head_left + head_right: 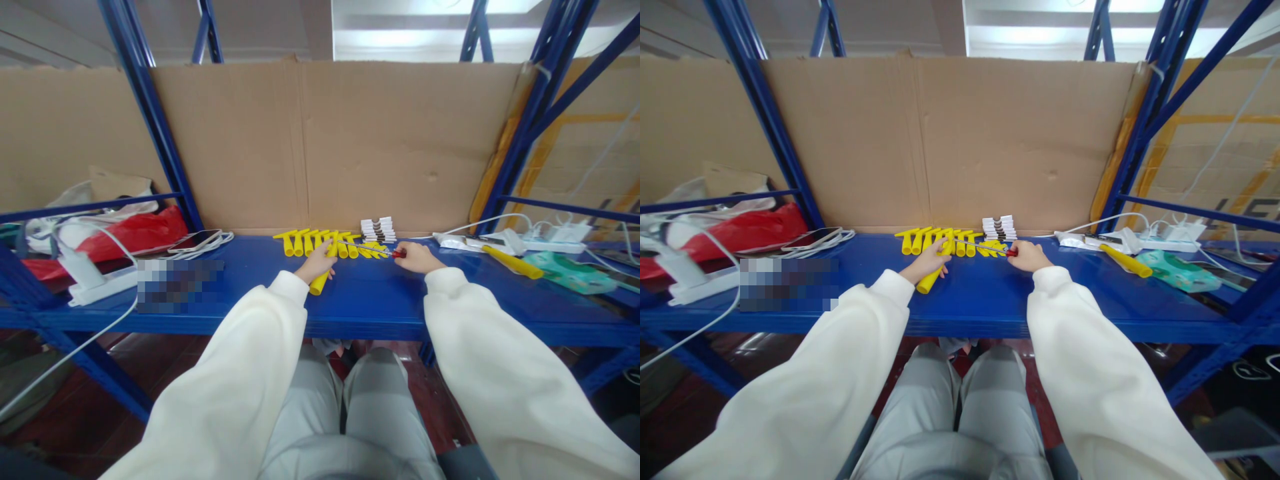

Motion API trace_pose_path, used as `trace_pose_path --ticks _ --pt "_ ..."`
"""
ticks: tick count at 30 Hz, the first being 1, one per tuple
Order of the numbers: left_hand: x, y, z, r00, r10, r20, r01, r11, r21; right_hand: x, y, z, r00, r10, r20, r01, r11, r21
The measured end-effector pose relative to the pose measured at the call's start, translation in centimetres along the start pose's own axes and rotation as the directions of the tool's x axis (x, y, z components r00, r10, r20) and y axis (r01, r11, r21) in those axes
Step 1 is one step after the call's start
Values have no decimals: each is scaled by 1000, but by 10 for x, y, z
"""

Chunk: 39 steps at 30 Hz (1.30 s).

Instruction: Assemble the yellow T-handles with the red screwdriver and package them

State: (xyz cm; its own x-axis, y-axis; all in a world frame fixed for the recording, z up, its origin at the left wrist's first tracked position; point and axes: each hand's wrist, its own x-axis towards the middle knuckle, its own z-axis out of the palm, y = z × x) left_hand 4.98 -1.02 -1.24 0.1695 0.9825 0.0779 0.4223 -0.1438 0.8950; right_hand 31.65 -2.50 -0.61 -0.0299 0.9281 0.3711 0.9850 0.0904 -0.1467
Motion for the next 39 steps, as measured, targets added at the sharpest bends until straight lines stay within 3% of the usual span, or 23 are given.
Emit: trace_pose_path --ticks 8,14,21,28,39 --pt "2 -3 0 1000 12 -9 -13 1000 -2 -1 0 2 996 -80 41 78 996 50" --pt "0 -1 1 1000 13 -13 -12 1000 11 -2 -3 -2 1000 -17 25 16 999 44" --pt "1 -1 1 1000 -3 -17 3 1000 12 -1 1 3 996 -71 44 69 996 62" --pt "-1 1 1 1000 -11 -20 11 1000 13 -1 -2 -1 999 23 22 -23 1000 -6" --pt "0 -1 1 1000 5 -9 -5 1000 -9 0 1 3 1000 -24 18 23 999 48"
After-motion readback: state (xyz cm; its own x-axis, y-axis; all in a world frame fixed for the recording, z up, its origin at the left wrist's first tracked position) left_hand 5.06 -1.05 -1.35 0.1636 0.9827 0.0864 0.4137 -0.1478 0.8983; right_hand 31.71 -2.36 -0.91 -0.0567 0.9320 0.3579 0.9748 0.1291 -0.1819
